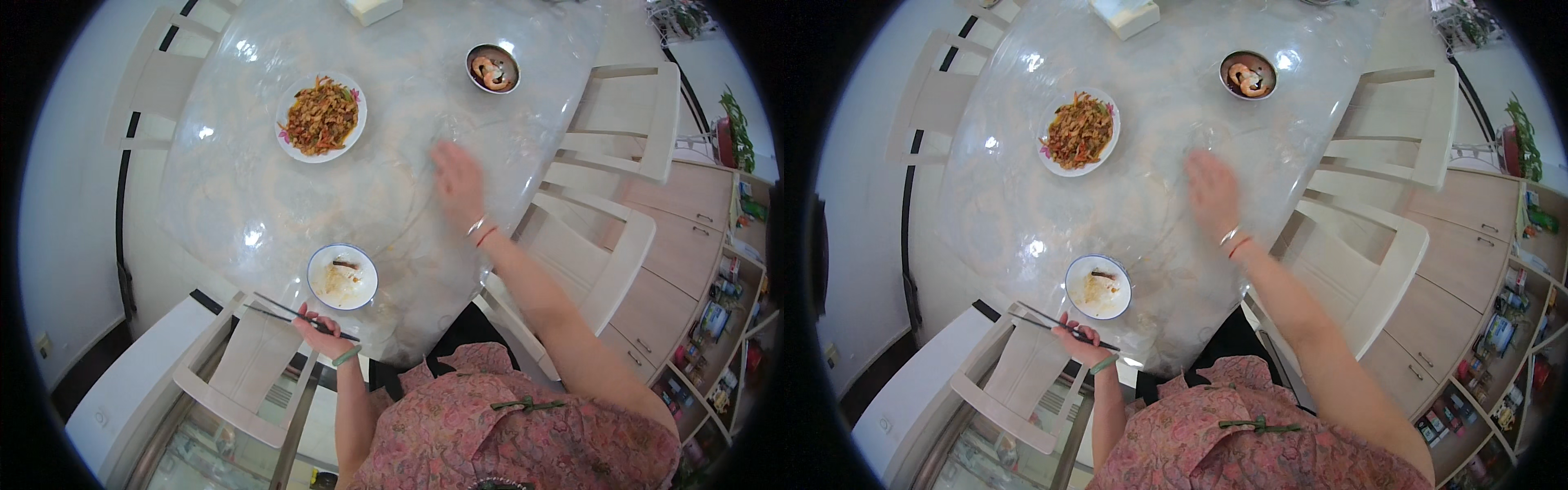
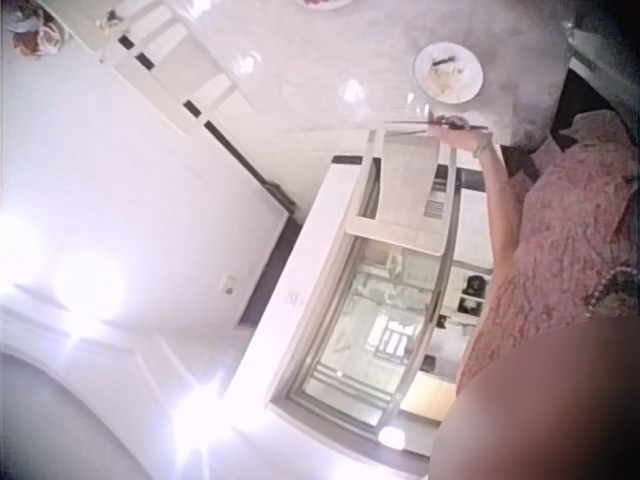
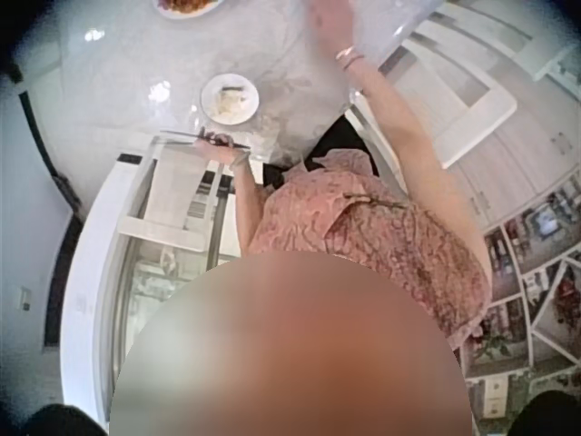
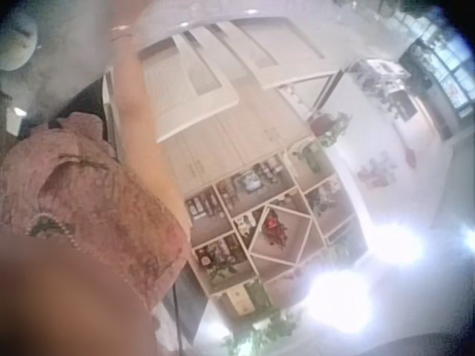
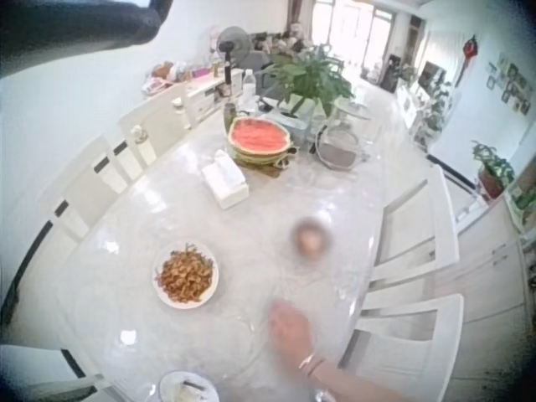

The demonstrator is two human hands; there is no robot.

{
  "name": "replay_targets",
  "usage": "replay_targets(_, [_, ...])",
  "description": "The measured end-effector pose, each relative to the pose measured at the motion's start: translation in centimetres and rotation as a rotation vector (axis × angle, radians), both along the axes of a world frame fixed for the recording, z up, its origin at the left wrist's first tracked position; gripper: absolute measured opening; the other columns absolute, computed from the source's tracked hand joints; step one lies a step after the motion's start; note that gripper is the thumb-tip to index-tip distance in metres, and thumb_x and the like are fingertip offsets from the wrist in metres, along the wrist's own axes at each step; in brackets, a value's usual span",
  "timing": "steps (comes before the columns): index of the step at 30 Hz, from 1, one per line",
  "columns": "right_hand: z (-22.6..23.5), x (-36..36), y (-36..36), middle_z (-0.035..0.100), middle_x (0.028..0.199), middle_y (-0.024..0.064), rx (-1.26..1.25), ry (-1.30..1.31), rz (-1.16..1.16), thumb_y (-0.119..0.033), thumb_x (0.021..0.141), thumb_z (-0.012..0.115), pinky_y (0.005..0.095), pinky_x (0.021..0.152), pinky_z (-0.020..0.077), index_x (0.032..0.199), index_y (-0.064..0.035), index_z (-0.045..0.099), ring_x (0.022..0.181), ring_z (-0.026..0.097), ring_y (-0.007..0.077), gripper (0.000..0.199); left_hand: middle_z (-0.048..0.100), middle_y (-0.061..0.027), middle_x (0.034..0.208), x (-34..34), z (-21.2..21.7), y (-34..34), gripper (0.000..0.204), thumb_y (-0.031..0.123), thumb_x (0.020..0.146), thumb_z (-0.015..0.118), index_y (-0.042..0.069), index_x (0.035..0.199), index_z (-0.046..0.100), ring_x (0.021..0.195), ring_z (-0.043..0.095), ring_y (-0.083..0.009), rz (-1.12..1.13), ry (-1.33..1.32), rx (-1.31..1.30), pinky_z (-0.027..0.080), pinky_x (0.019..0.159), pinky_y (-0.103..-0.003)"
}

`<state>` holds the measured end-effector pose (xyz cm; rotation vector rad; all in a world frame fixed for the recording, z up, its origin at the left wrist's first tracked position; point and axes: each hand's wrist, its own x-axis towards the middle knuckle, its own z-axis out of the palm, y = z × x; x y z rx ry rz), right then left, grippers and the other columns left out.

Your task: The person cleans a dining table with a cloth, then moves to the kitchen to open a rice cooker. They scoop cooked rice into a bowl using a rice paddle and place the bowl on the dining table.

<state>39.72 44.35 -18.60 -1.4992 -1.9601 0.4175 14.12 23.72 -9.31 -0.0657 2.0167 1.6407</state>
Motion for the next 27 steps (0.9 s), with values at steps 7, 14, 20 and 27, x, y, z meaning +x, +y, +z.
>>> replay_targets(7, [3.0,-2.6,-4.1,0.064,0.114,0.0090,-0.387,0.584,-0.058,-0.025,0.092,0.054,0.0361,0.091,0.0433,0.109,-0.0067,0.066,0.106,0.058,0.0233,0.028,0.040,0.0042,0.066,3.2,6.2,2.1,0.025,0.028,0.099,0.046,0.004,0.100,0.054,0.051,0.034,-0.0018,-0.350,0.204,0.067,0.023,0.041,-0.018])
replay_targets(14, [3.8,6.7,11.3,0.069,0.090,0.0127,-0.836,1.098,-0.603,-0.054,0.093,0.044,0.0271,0.052,0.0483,0.095,-0.0017,0.060,0.064,0.066,0.0189,0.055,0.045,0.0024,0.061,12.7,4.7,10.1,0.023,0.025,0.096,0.056,0.008,0.081,0.051,0.045,0.036,-0.0040,-0.544,-0.411,-0.021,0.024,0.039,-0.021])
replay_targets(20, [2.7,7.5,13.5,0.067,0.075,0.0111,-0.872,0.933,-0.649,-0.042,0.091,0.043,0.0285,0.043,0.0456,0.086,-0.0029,0.059,0.052,0.061,0.0176,0.042,0.049,0.0051,0.064,15.5,0.9,12.9,0.022,0.027,0.094,0.059,0.010,0.081,0.054,0.046,0.036,-0.0009,-0.690,-0.474,0.066,0.023,0.040,-0.019])
replay_targets(27, [2.8,6.0,13.3,0.063,0.065,0.0096,-0.851,0.903,-0.670,-0.032,0.088,0.047,0.0296,0.038,0.0440,0.078,-0.0035,0.058,0.044,0.055,0.0172,0.032,0.051,0.0039,0.064,15.2,-0.6,12.0,0.024,0.030,0.094,0.061,0.009,0.083,0.056,0.044,0.036,-0.0013,-0.673,-0.393,0.049,0.023,0.039,-0.019])
